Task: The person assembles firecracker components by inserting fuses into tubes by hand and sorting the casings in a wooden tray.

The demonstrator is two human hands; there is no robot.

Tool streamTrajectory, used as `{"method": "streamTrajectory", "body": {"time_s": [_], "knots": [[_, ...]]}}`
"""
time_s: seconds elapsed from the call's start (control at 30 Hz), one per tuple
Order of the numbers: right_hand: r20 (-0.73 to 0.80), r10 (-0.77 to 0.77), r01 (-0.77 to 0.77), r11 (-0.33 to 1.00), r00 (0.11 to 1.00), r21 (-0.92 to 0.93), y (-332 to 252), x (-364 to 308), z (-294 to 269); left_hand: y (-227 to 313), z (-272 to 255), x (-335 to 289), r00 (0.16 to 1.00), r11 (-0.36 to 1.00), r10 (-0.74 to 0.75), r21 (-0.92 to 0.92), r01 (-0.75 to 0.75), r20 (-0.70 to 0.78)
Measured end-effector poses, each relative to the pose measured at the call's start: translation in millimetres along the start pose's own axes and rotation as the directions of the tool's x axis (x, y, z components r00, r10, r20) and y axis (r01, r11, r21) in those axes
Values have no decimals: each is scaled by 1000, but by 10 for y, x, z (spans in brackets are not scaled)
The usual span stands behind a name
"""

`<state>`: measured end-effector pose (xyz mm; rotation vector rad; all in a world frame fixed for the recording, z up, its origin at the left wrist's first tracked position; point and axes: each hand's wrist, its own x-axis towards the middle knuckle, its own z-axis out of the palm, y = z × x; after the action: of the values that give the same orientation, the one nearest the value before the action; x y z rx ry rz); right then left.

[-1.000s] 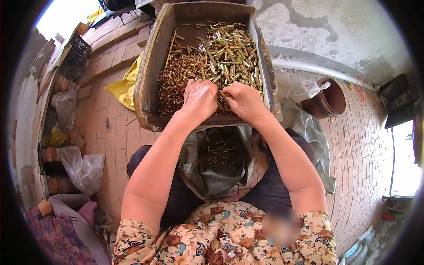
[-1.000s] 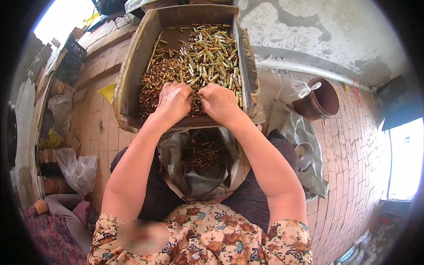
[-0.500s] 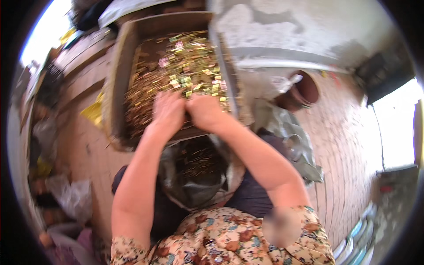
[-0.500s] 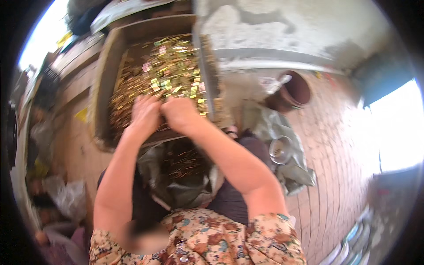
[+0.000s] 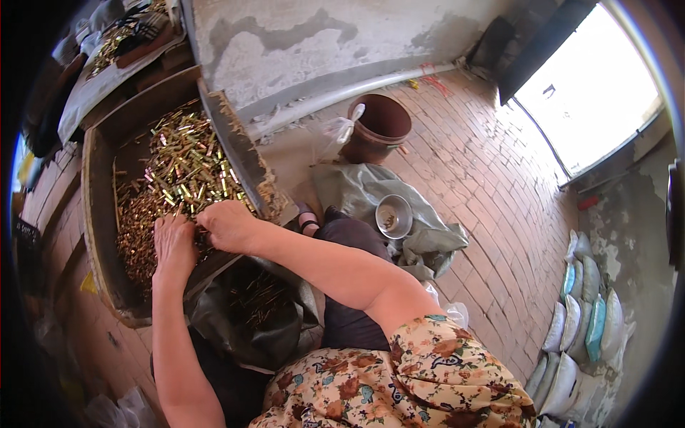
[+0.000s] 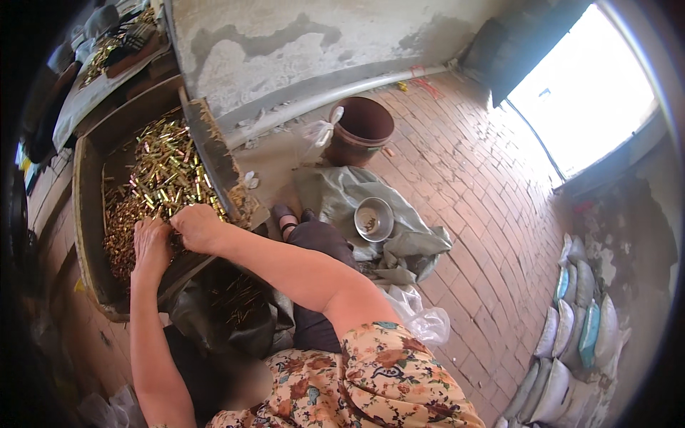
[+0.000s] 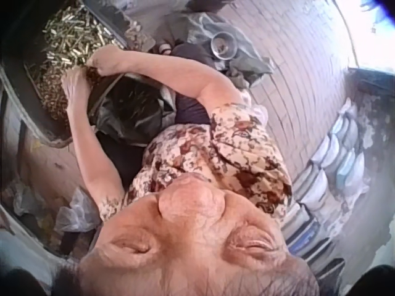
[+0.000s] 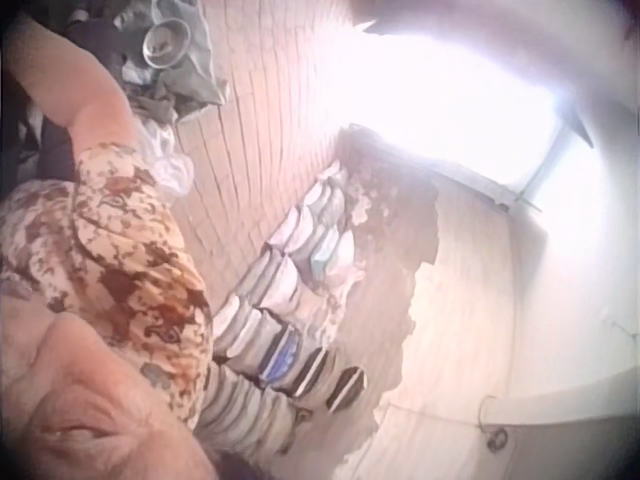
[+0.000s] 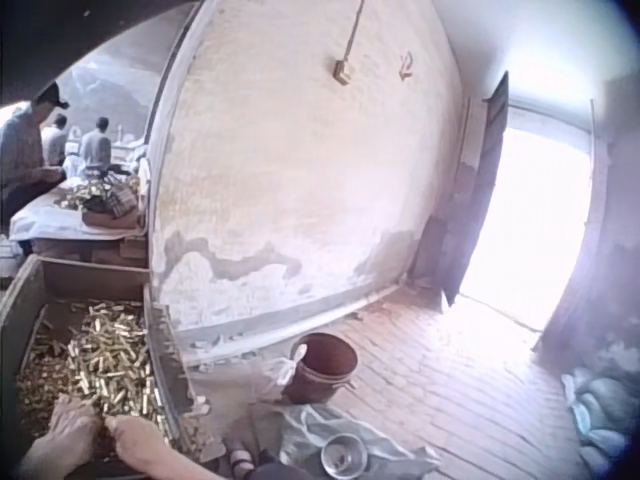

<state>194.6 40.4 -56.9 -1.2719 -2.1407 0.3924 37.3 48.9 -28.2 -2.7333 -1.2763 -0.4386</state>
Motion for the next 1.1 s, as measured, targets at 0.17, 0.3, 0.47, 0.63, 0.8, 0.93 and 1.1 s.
{"method": "streamTrajectory", "body": {"time_s": [0.17, 0.3, 0.47, 0.63, 0.8, 0.93, 1.1], "knots": [[1, 58, -58, 996, 998, 67, -30, -34, -16, -8, 27, -22, 999, 999, 20, 29, -19, -34], [0, 102, -101, 989, 995, 105, -27, -52, -20, 34, -29, -4, 1000, 1000, 15, 24, -14, -15], [-70, 128, -106, 959, 989, 262, -62, -54, -23, 67, -76, -8, 987, 994, -110, 17, 109, 119], [-107, 133, -92, 942, 985, 322, -27, -51, -22, 89, -104, 41, 968, 986, -155, -23, 163, 198], [-128, 143, -90, 931, 981, 353, -36, -44, 19, 55, -115, -3, 968, 989, -142, -11, 147, 209], [-148, 141, -81, 933, 979, 352, -42, -46, 23, 27, -87, -13, 980, 994, -101, -33, 109, 172], [-161, 125, -62, 935, 979, 349, -32, -39, 65, 11, -104, -68, 986, 991, -99, -76, 110, 135]]}}
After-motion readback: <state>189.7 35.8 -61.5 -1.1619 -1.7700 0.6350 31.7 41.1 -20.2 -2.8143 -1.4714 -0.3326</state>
